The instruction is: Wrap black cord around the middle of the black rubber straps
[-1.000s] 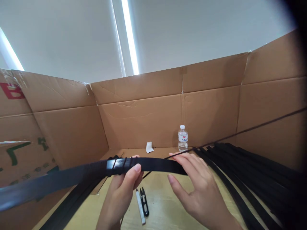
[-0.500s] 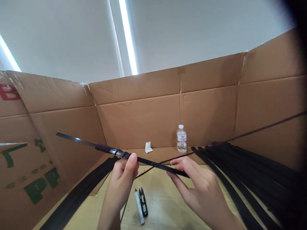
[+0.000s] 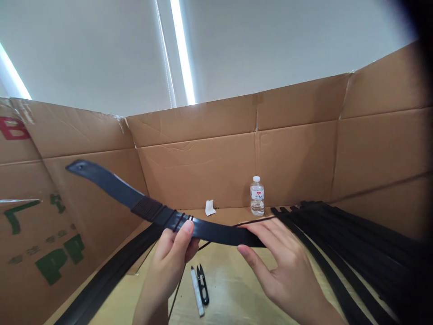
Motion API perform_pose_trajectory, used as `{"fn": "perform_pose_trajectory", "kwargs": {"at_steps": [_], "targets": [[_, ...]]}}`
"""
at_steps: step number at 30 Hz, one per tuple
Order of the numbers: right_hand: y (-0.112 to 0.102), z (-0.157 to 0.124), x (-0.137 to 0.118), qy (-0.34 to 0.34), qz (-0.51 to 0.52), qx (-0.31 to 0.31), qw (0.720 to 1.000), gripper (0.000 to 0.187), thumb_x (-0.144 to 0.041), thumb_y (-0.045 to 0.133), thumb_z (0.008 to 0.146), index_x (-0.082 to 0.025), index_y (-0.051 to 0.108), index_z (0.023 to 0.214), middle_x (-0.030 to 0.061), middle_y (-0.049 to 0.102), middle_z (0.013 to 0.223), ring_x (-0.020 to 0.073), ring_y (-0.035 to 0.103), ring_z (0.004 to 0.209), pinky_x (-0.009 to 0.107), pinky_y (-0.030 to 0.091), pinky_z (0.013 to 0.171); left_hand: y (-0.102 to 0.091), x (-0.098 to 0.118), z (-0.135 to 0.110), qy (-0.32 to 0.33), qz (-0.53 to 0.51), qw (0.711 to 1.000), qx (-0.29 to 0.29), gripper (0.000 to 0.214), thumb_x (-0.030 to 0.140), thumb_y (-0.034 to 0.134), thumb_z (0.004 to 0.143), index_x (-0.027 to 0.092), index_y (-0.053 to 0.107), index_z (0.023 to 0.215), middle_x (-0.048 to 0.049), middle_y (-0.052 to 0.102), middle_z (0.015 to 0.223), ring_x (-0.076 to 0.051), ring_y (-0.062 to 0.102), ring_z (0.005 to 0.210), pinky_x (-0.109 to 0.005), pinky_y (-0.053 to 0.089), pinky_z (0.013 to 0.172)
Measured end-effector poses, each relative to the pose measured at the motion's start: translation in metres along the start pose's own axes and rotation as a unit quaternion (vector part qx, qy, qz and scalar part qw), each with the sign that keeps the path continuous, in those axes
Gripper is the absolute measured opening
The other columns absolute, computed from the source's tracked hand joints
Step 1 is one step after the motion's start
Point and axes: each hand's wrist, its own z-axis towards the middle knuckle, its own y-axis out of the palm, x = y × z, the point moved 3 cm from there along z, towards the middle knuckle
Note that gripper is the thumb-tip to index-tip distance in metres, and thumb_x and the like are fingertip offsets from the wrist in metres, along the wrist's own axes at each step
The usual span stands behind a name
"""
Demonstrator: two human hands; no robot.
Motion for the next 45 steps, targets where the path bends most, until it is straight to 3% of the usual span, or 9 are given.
{"fn": "perform_pose_trajectory", "kwargs": {"at_steps": [4,11,14,18,25,29,34,39,45], "targets": [[-0.001,0.0,-0.002,-0.001,0.003,0.045,0.999,0.016,-0.021,0.063,0.087,-0.015,0.059,0.101,0.0049,0.059,0.091,0.0176,0.054,0.087,0.032,0.044,0.076,0.008,0.004,0.003,0.043,0.035,0.997,-0.056,0.059,0.067,0.05,0.077,0.015,0.04,0.052,0.0001,0.031,0.049,-0.007,0.03,0.047,-0.02,0.029,0.044],[0.003,-0.005,-0.009,-0.024,-0.02,0.072,0.997,0.009,-0.013,0.063,0.085,-0.014,0.055,0.082,0.0013,0.052,0.07,0.0134,0.052,0.066,0.027,0.04,0.058,0.011,0.0,0.008,0.026,0.055,0.996,-0.072,0.055,0.063,0.05,0.078,0.015,0.034,0.056,0.001,0.027,0.054,-0.007,0.025,0.052,-0.019,0.022,0.047],[0.003,-0.004,-0.007,0.01,0.009,0.039,0.999,0.006,-0.017,0.061,0.085,-0.017,0.056,0.087,0.001,0.056,0.078,0.0135,0.055,0.071,0.026,0.043,0.059,0.009,0.001,0.007,0.01,0.034,0.998,-0.06,0.044,0.054,0.052,0.076,0.015,0.04,0.062,0.0009,0.031,0.055,-0.007,0.028,0.052,-0.019,0.025,0.048],[0.006,-0.005,0.0,0.076,0.032,-0.047,0.995,0.023,-0.033,0.059,0.086,-0.024,0.058,0.107,-0.0018,0.063,0.098,0.0152,0.061,0.085,0.029,0.048,0.068,0.005,0.004,0.005,0.005,-0.036,0.999,-0.031,0.034,0.048,0.053,0.071,0.015,0.044,0.073,0.0018,0.032,0.057,-0.007,0.029,0.051,-0.018,0.025,0.046],[0.009,-0.007,0.001,0.094,0.072,-0.085,0.989,0.011,-0.031,0.056,0.089,-0.022,0.062,0.09,-0.002,0.063,0.083,0.0143,0.061,0.071,0.028,0.044,0.06,-0.006,0.003,0.008,0.047,-0.045,0.997,-0.029,0.04,0.053,0.059,0.075,0.014,0.048,0.079,0.0019,0.035,0.061,-0.005,0.033,0.052,-0.015,0.026,0.045],[0.007,-0.005,-0.002,0.057,0.083,-0.057,0.993,0.009,-0.027,0.061,0.087,-0.019,0.058,0.084,-0.0012,0.058,0.077,0.0124,0.056,0.066,0.026,0.043,0.059,-0.007,0.002,0.01,0.05,-0.041,0.995,-0.071,0.043,0.054,0.051,0.081,0.014,0.042,0.066,0.0025,0.026,0.053,-0.006,0.025,0.048,-0.017,0.021,0.045],[0.004,-0.003,-0.004,-0.03,0.019,0.043,0.998,0.006,-0.018,0.063,0.087,-0.016,0.057,0.091,0.0018,0.06,0.082,0.0135,0.058,0.075,0.026,0.044,0.067,-0.001,0.002,0.011,0.026,-0.025,0.991,-0.128,0.052,0.064,0.048,0.077,0.015,0.039,0.06,0.0024,0.024,0.049,-0.006,0.022,0.047,-0.019,0.017,0.044],[0.003,-0.003,-0.002,-0.057,-0.049,0.086,0.993,0.006,-0.01,0.06,0.086,-0.014,0.057,0.09,0.0059,0.06,0.089,0.0154,0.058,0.08,0.027,0.045,0.069,0.008,0.004,0.006,-0.003,-0.051,0.997,-0.064,0.048,0.061,0.055,0.071,0.016,0.04,0.063,0.0029,0.025,0.051,-0.006,0.026,0.048,-0.019,0.022,0.045],[0.007,0.0,0.0,-0.01,-0.012,0.014,1.0,0.021,-0.024,0.059,0.086,-0.016,0.057,0.105,0.0053,0.061,0.098,0.0192,0.059,0.088,0.034,0.049,0.074,0.006,0.002,0.002,-0.02,-0.073,0.996,-0.038,0.038,0.048,0.059,0.062,0.014,0.052,0.079,0.0012,0.038,0.059,-0.007,0.034,0.052,-0.018,0.029,0.048]]}}
